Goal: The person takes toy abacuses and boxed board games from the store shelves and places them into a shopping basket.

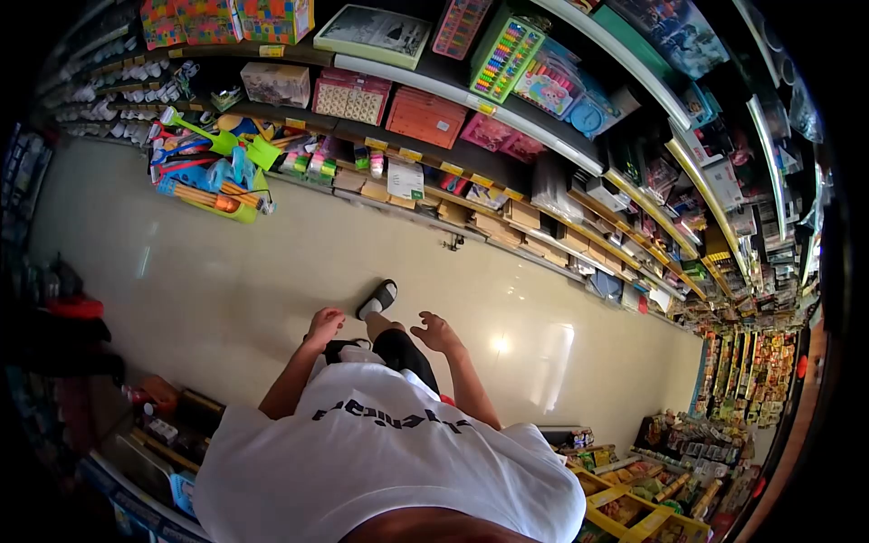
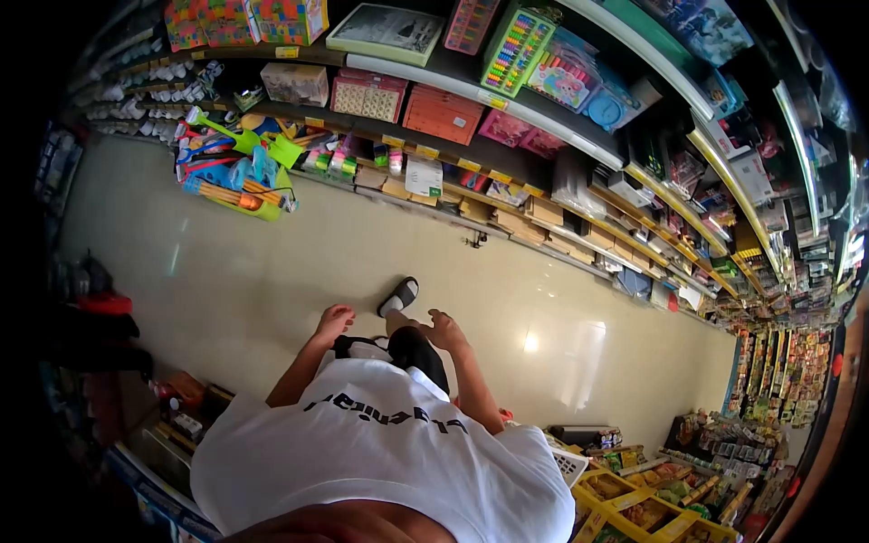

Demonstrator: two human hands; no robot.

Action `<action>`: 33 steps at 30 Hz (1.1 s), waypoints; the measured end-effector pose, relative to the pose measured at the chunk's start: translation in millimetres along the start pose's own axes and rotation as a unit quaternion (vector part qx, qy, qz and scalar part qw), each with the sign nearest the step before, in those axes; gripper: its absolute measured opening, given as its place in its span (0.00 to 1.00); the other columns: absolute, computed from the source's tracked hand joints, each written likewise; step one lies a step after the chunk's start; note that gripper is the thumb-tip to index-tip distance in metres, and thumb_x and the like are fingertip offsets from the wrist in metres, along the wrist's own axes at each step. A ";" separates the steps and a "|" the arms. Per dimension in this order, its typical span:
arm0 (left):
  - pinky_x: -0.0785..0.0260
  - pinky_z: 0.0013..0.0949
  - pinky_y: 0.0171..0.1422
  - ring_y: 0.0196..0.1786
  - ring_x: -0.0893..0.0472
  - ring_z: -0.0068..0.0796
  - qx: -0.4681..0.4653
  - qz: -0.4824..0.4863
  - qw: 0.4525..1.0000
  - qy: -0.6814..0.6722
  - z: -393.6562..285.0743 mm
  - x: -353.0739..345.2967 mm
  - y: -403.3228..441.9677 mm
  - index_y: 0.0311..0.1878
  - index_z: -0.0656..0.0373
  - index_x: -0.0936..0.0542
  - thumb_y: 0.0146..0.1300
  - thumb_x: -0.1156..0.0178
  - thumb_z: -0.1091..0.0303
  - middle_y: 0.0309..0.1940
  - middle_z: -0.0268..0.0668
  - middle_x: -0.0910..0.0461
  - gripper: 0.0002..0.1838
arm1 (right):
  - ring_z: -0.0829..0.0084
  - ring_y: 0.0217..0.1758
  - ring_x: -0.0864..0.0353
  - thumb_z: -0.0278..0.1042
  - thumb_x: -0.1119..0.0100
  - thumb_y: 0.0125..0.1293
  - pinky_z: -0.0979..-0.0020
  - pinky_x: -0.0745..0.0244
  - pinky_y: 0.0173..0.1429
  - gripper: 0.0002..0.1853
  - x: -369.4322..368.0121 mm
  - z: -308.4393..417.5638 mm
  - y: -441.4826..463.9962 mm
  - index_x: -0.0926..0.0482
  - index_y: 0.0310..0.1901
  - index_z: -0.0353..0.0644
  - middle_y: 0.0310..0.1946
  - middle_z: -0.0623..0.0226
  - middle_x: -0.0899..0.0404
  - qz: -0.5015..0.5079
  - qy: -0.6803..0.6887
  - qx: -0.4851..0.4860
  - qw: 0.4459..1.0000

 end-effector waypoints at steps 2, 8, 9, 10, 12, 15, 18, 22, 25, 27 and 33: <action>0.34 0.25 0.33 0.33 0.24 0.21 0.018 0.019 0.999 0.031 -3.1 -4.4 19.4 0.42 0.56 0.25 0.59 0.43 0.63 0.33 0.31 0.22 0.11 | 0.55 0.48 0.23 0.46 0.39 0.53 0.63 0.28 0.51 0.30 10.4 -6.5 21.9 0.30 0.53 0.35 0.43 0.47 0.23 -0.025 0.003 0.002 1.000; 0.34 0.25 0.30 0.29 0.25 0.20 0.004 0.060 0.991 0.123 -75.9 -25.8 98.8 0.39 0.58 0.23 0.57 0.42 0.64 0.29 0.31 0.23 0.09 | 0.54 0.49 0.24 0.48 0.38 0.51 0.63 0.29 0.52 0.32 33.1 -29.7 98.0 0.31 0.53 0.34 0.42 0.45 0.24 -0.031 0.044 -0.050 0.997; 0.33 0.25 0.30 0.29 0.25 0.20 -0.011 0.054 0.989 0.140 -97.2 -35.1 112.6 0.38 0.58 0.23 0.57 0.42 0.64 0.28 0.31 0.23 0.09 | 0.54 0.50 0.24 0.48 0.38 0.51 0.63 0.29 0.53 0.32 43.1 -30.4 116.0 0.30 0.53 0.34 0.43 0.44 0.24 -0.036 0.040 -0.055 0.997; 0.33 0.25 0.31 0.29 0.25 0.20 -0.025 0.070 0.983 0.168 -118.8 -40.5 126.7 0.39 0.58 0.23 0.57 0.42 0.64 0.28 0.31 0.23 0.10 | 0.54 0.50 0.24 0.48 0.38 0.51 0.63 0.29 0.53 0.32 53.8 -28.2 135.0 0.30 0.53 0.34 0.43 0.44 0.24 -0.055 0.062 -0.060 0.995; 0.33 0.25 0.33 0.32 0.25 0.21 -0.044 0.101 0.967 0.230 -163.8 -52.4 162.8 0.41 0.57 0.23 0.57 0.42 0.64 0.30 0.31 0.23 0.11 | 0.55 0.51 0.25 0.48 0.39 0.51 0.63 0.30 0.54 0.32 69.2 -25.8 166.0 0.31 0.53 0.34 0.44 0.45 0.24 -0.078 0.103 -0.058 0.990; 0.32 0.26 0.35 0.32 0.25 0.21 0.001 0.118 0.953 0.279 -205.5 -62.7 198.3 0.42 0.58 0.23 0.56 0.43 0.63 0.31 0.30 0.23 0.12 | 0.54 0.52 0.26 0.48 0.40 0.51 0.63 0.30 0.55 0.33 101.2 -11.5 201.1 0.32 0.55 0.34 0.45 0.45 0.25 -0.120 0.114 -0.058 0.985; 0.32 0.28 0.37 0.32 0.25 0.24 0.078 0.098 0.962 0.244 -227.8 -51.6 246.7 0.42 0.58 0.24 0.56 0.43 0.63 0.32 0.31 0.23 0.13 | 0.54 0.52 0.26 0.48 0.42 0.52 0.63 0.31 0.55 0.33 129.9 6.3 233.4 0.33 0.56 0.34 0.46 0.46 0.25 -0.126 0.169 -0.078 0.974; 0.31 0.37 0.42 0.39 0.25 0.32 0.145 0.060 0.972 0.177 -236.8 -32.3 298.3 0.48 0.55 0.28 0.57 0.44 0.59 0.40 0.34 0.25 0.17 | 0.54 0.54 0.27 0.48 0.41 0.52 0.64 0.32 0.57 0.35 163.1 31.3 266.7 0.35 0.58 0.34 0.48 0.47 0.26 -0.092 0.210 -0.091 0.969; 0.31 0.40 0.44 0.43 0.27 0.33 0.165 0.072 0.971 0.155 -251.3 -23.1 342.2 0.49 0.53 0.30 0.57 0.44 0.57 0.43 0.34 0.27 0.19 | 0.55 0.55 0.28 0.48 0.41 0.52 0.64 0.33 0.59 0.35 166.6 33.7 318.5 0.35 0.58 0.33 0.50 0.46 0.28 -0.120 0.222 -0.082 0.964; 0.31 0.39 0.43 0.41 0.27 0.32 0.152 0.061 0.974 0.158 -273.9 -19.7 372.4 0.47 0.53 0.29 0.58 0.44 0.56 0.42 0.33 0.27 0.17 | 0.55 0.56 0.30 0.47 0.41 0.52 0.64 0.34 0.60 0.35 183.9 44.1 345.8 0.35 0.58 0.32 0.51 0.46 0.29 -0.114 0.211 -0.084 0.967; 0.34 0.39 0.43 0.39 0.31 0.31 0.111 0.000 0.975 0.192 -350.5 -23.4 444.3 0.53 0.51 0.33 0.60 0.45 0.57 0.48 0.34 0.33 0.20 | 0.52 0.48 0.26 0.42 0.41 0.50 0.60 0.29 0.51 0.26 226.5 54.6 436.4 0.30 0.46 0.32 0.41 0.46 0.25 -0.218 0.210 -0.080 0.950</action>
Point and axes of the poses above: each hand's wrist, its own y-axis towards the middle knuckle, its own x-axis out of the back of the hand, z = x × y, the point moved 9 cm from there along y, towards the middle knuckle
